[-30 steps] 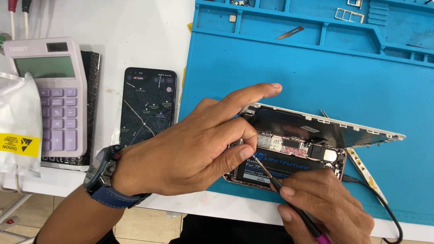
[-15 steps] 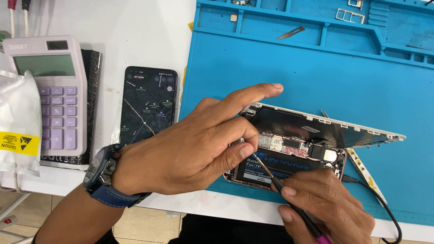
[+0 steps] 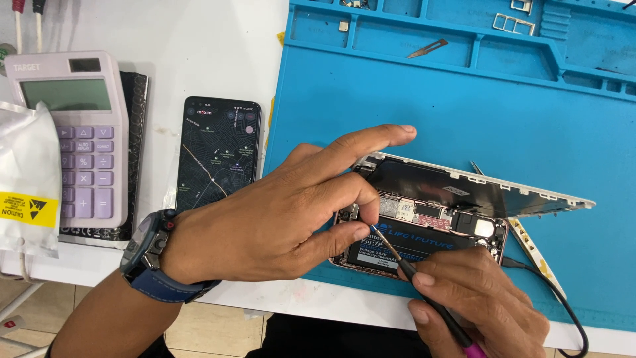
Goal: Disassembling a mobile phone using a screwdriver and tweezers to access internal components.
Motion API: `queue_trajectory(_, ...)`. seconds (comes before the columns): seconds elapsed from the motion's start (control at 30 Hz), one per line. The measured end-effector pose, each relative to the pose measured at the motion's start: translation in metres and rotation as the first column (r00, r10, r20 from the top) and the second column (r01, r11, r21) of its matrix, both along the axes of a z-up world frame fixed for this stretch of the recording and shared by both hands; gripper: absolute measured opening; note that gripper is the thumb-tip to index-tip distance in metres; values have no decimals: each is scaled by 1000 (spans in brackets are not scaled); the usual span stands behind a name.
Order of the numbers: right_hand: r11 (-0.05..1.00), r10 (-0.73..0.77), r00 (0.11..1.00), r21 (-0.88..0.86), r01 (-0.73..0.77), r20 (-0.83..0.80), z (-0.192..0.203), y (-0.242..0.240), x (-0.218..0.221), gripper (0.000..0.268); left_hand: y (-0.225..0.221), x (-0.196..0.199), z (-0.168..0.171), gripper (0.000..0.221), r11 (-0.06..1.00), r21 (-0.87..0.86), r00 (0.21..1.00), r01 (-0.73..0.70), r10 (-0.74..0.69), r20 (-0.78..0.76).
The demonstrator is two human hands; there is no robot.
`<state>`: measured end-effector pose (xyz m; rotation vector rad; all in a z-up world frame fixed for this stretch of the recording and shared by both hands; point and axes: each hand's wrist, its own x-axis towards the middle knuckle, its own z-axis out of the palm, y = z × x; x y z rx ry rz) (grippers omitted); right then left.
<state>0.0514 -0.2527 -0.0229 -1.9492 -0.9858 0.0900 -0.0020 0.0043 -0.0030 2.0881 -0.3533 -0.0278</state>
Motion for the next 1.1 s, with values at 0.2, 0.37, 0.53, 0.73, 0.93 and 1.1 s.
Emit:
queue_trajectory(0.2,1000,-2,1000,2,2,-3,2,1,-1,15,0,2,-5,13,998,57,1000,3,-4,18)
queue_trajectory(0.37,1000,0,1000,3,0,-2,2,2,0,17,0,2,-5,17,998,55,1000,4,-5,26)
queue_trajectory(0.53,1000,7,1000,25,-8,14,0,2,1,16,0,2,-4,9,999,45,999,2,-4,34)
queue_trajectory(0.73,1000,-10,1000,7,10,-2,3,3,-2,15,0,1,-4,10,999,54,1000,6,-7,23)
queue_trajectory(0.93,1000,-9,1000,10,9,-1,1,0,-1,15,1,1,-3,14,999,37,1000,8,-8,3)
queue_trajectory(1.1,999,-24,1000,30,25,-18,-2,-4,-1,20,2,1,-1,26,999,42,1000,11,-11,7)
